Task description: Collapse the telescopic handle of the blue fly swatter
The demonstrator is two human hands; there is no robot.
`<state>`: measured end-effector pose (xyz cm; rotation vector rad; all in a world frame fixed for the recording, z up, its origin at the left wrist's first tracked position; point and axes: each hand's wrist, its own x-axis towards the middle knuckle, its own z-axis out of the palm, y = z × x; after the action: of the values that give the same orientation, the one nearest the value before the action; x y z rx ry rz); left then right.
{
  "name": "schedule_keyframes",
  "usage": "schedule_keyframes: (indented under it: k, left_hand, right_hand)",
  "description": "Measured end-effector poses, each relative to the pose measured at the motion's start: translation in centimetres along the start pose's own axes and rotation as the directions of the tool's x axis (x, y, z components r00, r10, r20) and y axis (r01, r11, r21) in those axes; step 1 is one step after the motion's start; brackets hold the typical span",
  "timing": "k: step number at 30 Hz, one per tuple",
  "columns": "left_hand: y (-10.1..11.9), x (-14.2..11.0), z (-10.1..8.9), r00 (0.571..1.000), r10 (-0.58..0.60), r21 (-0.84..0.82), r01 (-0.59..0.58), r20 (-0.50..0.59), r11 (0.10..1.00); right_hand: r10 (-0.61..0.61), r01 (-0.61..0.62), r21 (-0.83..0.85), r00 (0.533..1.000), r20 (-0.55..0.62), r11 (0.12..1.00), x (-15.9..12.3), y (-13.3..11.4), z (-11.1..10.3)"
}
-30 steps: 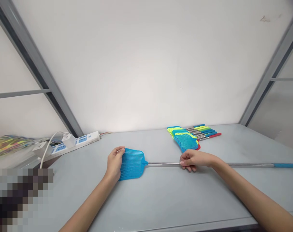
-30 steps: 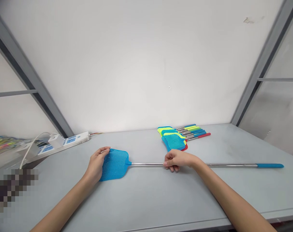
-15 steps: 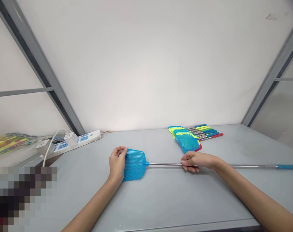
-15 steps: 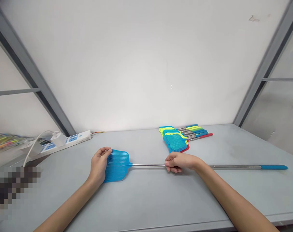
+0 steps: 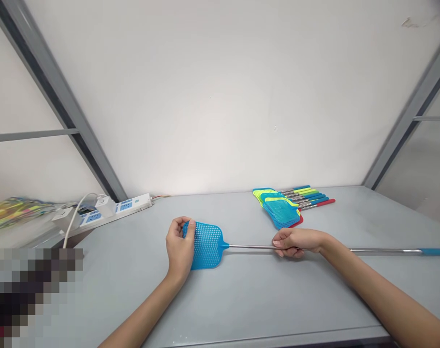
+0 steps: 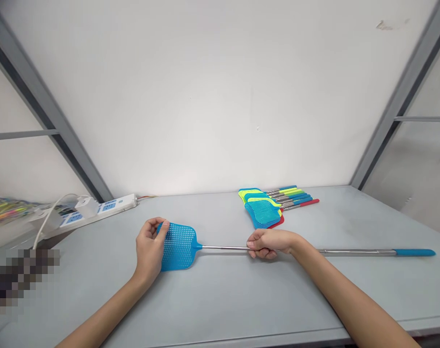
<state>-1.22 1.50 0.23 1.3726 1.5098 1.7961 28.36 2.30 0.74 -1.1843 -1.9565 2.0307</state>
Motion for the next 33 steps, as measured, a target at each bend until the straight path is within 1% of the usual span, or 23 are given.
schedule_keyframes:
  k: [10, 15, 18, 22, 28, 33]
  left_hand:
    - [0.53, -0.78, 0.34, 0.999, 0.038, 0.042, -0.039, 0.019, 0.998]
    - [0.62, -0.94, 0.34, 0.999, 0.03, 0.025, -0.03, 0.02, 0.999]
    - [0.39, -0.73, 0.44, 0.999, -0.04, -0.023, 0.041, 0.024, 0.999]
    - [-0.06, -0.49, 0.64, 0.99, -0.131, -0.083, 0.136, 0.06, 0.987]
    - [-0.06, -0.43, 0.68, 0.974, -0.195, -0.129, 0.21, 0.117, 0.969]
    - [0.03, -0.16, 0.61, 0.966, -0.22, -0.172, 0.242, 0.137, 0.955]
  right_hand:
    - [-0.016, 0.014, 0.039, 0.999, 0.049, 0.999, 0.3, 0.43, -0.3]
    - [-0.006, 0.005, 0.042, 1.0, 0.031, 0.999, 0.38, 0.61, -0.35]
    - [-0.005, 0.005, 0.036, 1.0, 0.02, 0.999, 0.37, 0.58, -0.4]
    - [-0.008, 0.008, -0.002, 1.0, -0.01, 1.0, 0.21, 0.36, -0.55]
    - [-0.031, 0.029, -0.046, 0.999, -0.038, 0.999, -0.04, 0.21, -0.84]
    - [-0.066, 0.059, -0.092, 0.995, -0.077, 0.994, -0.23, 0.05, -0.74]
